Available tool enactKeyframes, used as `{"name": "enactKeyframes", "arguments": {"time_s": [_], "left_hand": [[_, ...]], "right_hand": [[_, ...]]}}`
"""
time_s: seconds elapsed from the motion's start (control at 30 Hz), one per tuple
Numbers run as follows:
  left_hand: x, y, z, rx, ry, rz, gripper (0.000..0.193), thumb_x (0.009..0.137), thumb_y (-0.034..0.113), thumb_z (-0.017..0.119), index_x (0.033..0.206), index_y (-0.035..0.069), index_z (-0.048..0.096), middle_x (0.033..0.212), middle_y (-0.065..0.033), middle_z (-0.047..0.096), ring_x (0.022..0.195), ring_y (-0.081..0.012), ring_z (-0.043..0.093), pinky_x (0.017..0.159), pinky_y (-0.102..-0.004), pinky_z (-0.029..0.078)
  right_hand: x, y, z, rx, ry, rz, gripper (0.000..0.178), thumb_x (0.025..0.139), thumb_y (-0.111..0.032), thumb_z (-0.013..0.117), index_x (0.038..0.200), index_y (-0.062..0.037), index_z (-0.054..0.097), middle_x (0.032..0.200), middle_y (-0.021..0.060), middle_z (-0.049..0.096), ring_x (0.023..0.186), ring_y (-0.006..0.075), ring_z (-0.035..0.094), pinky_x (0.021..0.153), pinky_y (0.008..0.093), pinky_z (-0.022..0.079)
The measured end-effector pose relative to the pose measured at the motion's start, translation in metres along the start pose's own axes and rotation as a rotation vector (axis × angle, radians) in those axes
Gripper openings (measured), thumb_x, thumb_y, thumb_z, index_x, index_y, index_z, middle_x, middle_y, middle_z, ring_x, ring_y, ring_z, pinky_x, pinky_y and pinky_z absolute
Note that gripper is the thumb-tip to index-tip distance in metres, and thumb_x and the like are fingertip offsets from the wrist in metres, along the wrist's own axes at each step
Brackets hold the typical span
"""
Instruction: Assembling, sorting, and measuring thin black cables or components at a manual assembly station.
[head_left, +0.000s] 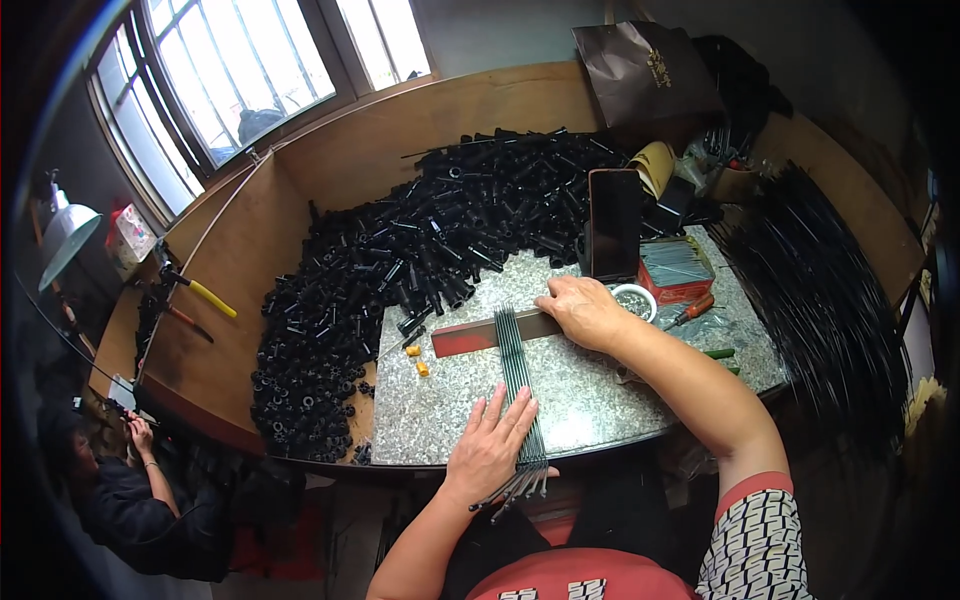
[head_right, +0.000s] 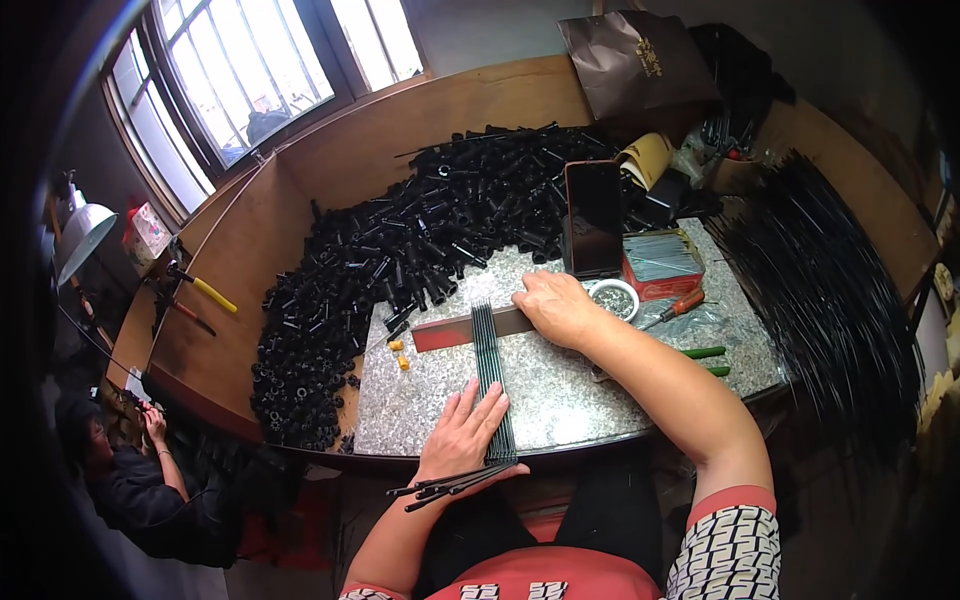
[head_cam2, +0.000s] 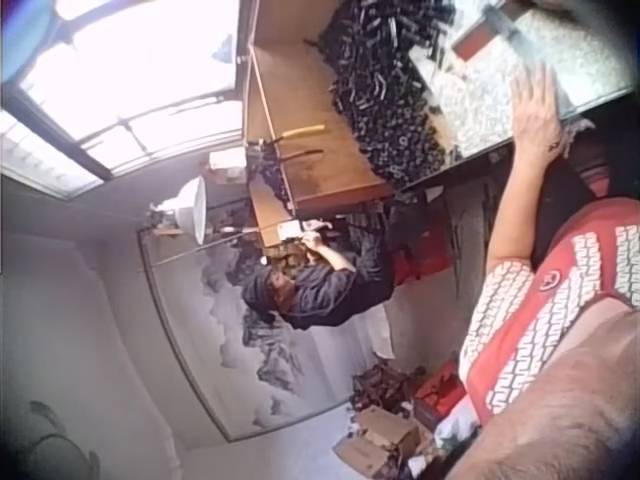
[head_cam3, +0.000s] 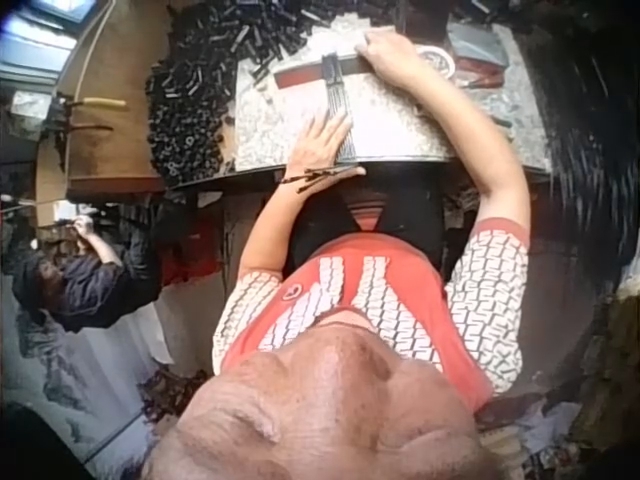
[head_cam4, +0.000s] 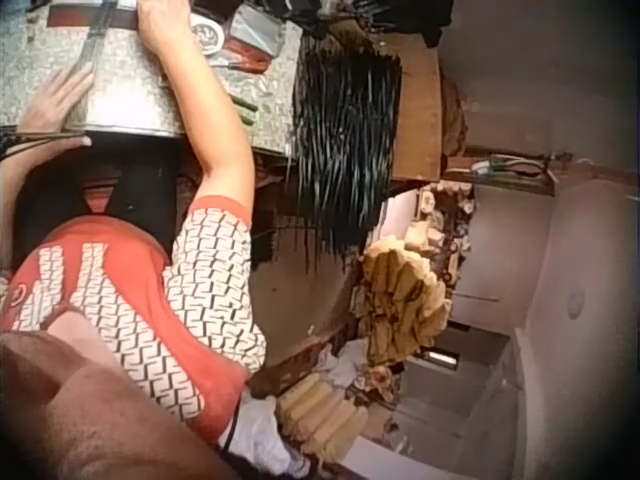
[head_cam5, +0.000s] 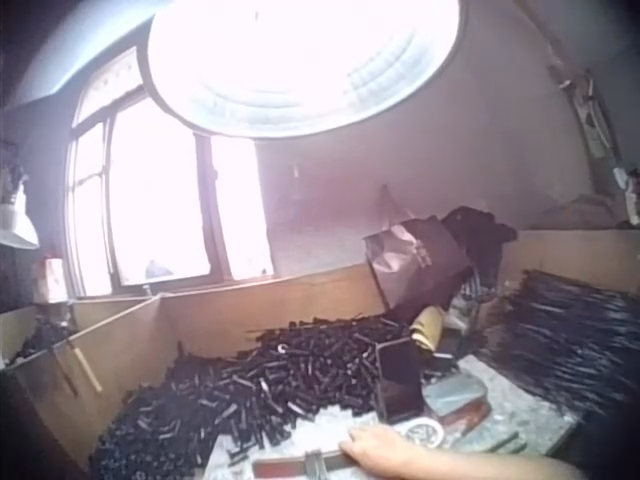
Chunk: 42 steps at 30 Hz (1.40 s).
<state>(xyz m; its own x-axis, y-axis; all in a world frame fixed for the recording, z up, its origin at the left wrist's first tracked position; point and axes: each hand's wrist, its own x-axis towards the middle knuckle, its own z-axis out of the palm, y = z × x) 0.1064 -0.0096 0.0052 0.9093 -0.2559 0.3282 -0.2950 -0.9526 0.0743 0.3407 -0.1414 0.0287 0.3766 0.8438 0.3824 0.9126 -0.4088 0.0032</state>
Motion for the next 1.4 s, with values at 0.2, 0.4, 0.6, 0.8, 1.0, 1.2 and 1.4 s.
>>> {"name": "enactKeyframes", "arguments": {"time_s": [0.2,0.4,0.6,0.8,1.0,1.2,1.4], "left_hand": [[0.001,0.0,-0.001,0.0,-0.005,-0.003,0.09,0.072,0.068,0.059,0.133,0.003,0.049,0.142,-0.0131,0.043,0.132,-0.0378,0.037,0.104,-0.0516,0.034],[0.0,0.0,0.001,-0.008,-0.007,-0.009,0.09,0.071,0.068,0.06,0.134,0.004,0.049,0.142,-0.0124,0.044,0.133,-0.0374,0.037,0.104,-0.0518,0.034],[-0.001,-0.003,0.002,-0.035,-0.015,-0.004,0.09,0.071,0.066,0.061,0.134,0.005,0.048,0.143,-0.0122,0.043,0.134,-0.0372,0.035,0.104,-0.052,0.034],[-0.001,-0.002,0.0,-0.043,-0.009,-0.012,0.089,0.071,0.066,0.061,0.135,0.005,0.047,0.143,-0.0114,0.043,0.134,-0.037,0.035,0.104,-0.0521,0.034],[0.0,-0.002,0.0,-0.04,-0.015,-0.011,0.089,0.072,0.066,0.06,0.135,0.005,0.047,0.143,-0.0111,0.042,0.134,-0.0369,0.035,0.104,-0.0518,0.034],[0.0,-0.002,0.001,-0.021,-0.026,-0.011,0.088,0.072,0.066,0.06,0.135,0.006,0.047,0.144,-0.0109,0.042,0.134,-0.0358,0.035,0.105,-0.0511,0.033],[-0.001,-0.003,0.002,-0.009,-0.03,-0.004,0.089,0.072,0.066,0.059,0.136,0.005,0.046,0.144,-0.0114,0.041,0.134,-0.0354,0.035,0.106,-0.0502,0.032]], "right_hand": [[0.001,0.001,0.0,0.005,-0.011,-0.006,0.024,0.085,-0.012,0.05,0.101,-0.0058,0.066,0.088,0.0141,0.058,0.088,0.0305,0.059,0.077,0.0412,0.048],[0.002,0.003,0.002,0.024,-0.011,-0.009,0.022,0.084,-0.011,0.049,0.1,-0.0052,0.065,0.09,0.0148,0.057,0.092,0.0308,0.058,0.079,0.0407,0.047],[0.004,0.011,-0.002,0.119,0.035,0.022,0.012,0.083,-0.006,0.048,0.09,-0.0009,0.056,0.093,0.0161,0.056,0.094,0.0333,0.056,0.082,0.0408,0.046],[0.003,0.018,-0.001,0.128,-0.003,-0.044,0.01,0.082,-0.004,0.048,0.088,0.0003,0.055,0.092,0.016,0.055,0.094,0.0334,0.056,0.083,0.0407,0.046],[0.005,0.015,-0.001,0.156,0.003,-0.075,0.009,0.081,-0.004,0.05,0.087,-0.0003,0.056,0.091,0.0152,0.055,0.094,0.0323,0.057,0.082,0.0406,0.047],[0.008,0.014,-0.003,0.145,-0.01,-0.066,0.01,0.08,-0.004,0.05,0.088,-0.0001,0.055,0.092,0.0154,0.055,0.094,0.0322,0.057,0.082,0.0407,0.047],[0.006,0.019,0.004,0.125,-0.038,-0.101,0.013,0.08,-0.003,0.049,0.091,0.0,0.055,0.094,0.0159,0.056,0.096,0.0326,0.057,0.085,0.0402,0.047]]}}
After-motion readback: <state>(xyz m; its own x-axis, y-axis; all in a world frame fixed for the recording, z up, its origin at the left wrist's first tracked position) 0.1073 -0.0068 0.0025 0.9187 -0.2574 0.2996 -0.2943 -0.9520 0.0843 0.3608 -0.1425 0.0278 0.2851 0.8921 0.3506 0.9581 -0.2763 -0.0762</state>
